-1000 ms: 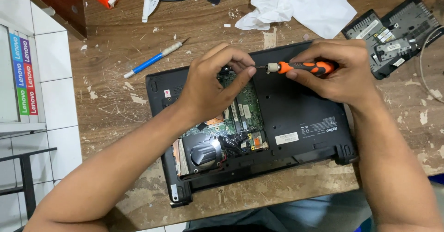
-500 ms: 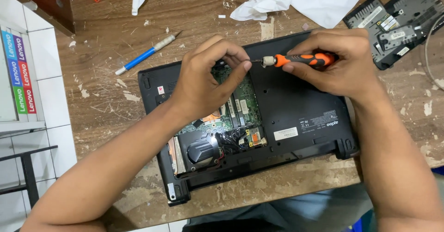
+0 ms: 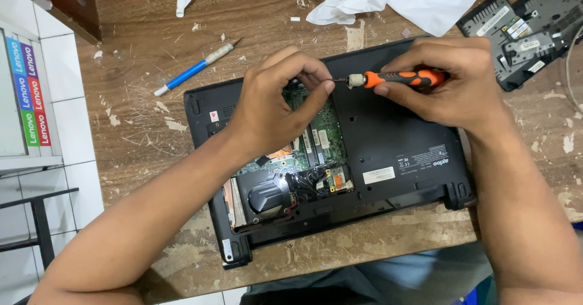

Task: The person uses a screwdriver to remove screws from the back panel of a disassembled laptop. They carefully unscrew multiple fasteners around the motherboard and fan area, placing the screws aside on the workbench.

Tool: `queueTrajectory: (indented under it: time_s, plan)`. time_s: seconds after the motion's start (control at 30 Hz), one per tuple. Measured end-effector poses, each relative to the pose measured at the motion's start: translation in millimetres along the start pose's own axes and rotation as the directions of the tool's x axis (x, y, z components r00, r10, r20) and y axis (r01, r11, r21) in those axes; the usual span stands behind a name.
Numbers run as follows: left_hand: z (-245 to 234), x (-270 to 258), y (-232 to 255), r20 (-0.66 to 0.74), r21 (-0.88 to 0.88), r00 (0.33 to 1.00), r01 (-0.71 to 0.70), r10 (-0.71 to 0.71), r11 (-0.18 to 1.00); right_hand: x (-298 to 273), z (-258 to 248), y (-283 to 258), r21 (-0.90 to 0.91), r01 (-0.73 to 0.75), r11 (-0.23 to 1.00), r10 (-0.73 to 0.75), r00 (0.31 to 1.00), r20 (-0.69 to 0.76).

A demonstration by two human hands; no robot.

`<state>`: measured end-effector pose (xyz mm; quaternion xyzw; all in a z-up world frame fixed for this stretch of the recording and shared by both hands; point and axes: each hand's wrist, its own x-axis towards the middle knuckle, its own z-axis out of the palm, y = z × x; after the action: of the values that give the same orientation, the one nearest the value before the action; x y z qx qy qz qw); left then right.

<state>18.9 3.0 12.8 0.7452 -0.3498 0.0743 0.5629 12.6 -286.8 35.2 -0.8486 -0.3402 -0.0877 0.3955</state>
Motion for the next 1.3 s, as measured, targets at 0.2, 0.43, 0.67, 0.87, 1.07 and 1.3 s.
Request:
queueTrajectory:
  time_s: [0.2, 0.43, 0.67, 0.87, 1.07, 1.3]
  plan:
    - [-1, 1, 1, 0.011, 0.008, 1.0, 0.009, -0.009, 1.0, 3, -1, -3, 0.002, 0.009, 1.0, -0.009, 1.0, 0.011]
    - [-1, 1, 2, 0.022, 0.012, 0.999, 0.024, -0.024, 1.0, 1, -2, -2, -0.002, 0.006, 1.0, -0.006, 0.999, 0.032]
    - [-7, -1, 9, 0.076, -0.088, 0.997, 0.021, -0.014, 0.996, 0, -21, -9, -0.027, -0.009, 1.0, 0.011, 0.998, 0.067]
    - [-11, -1, 11, 0.023, -0.185, 1.0, -0.002, 0.006, 0.983, 3, -42, -28, 0.123, 0.086, 0.989, -0.11, 0.973, 0.201]
    - [-7, -3, 6, 0.085, -0.192, 0.995, -0.034, 0.051, 0.981, -11, -43, -28, 0.276, 0.19, 0.942, -0.264, 0.928, 0.261]
    - [-5, -4, 3, 0.121, -0.155, 0.99, -0.048, 0.067, 0.987, -37, -19, -28, 0.548, 0.123, 0.827, -0.162, 0.987, 0.022]
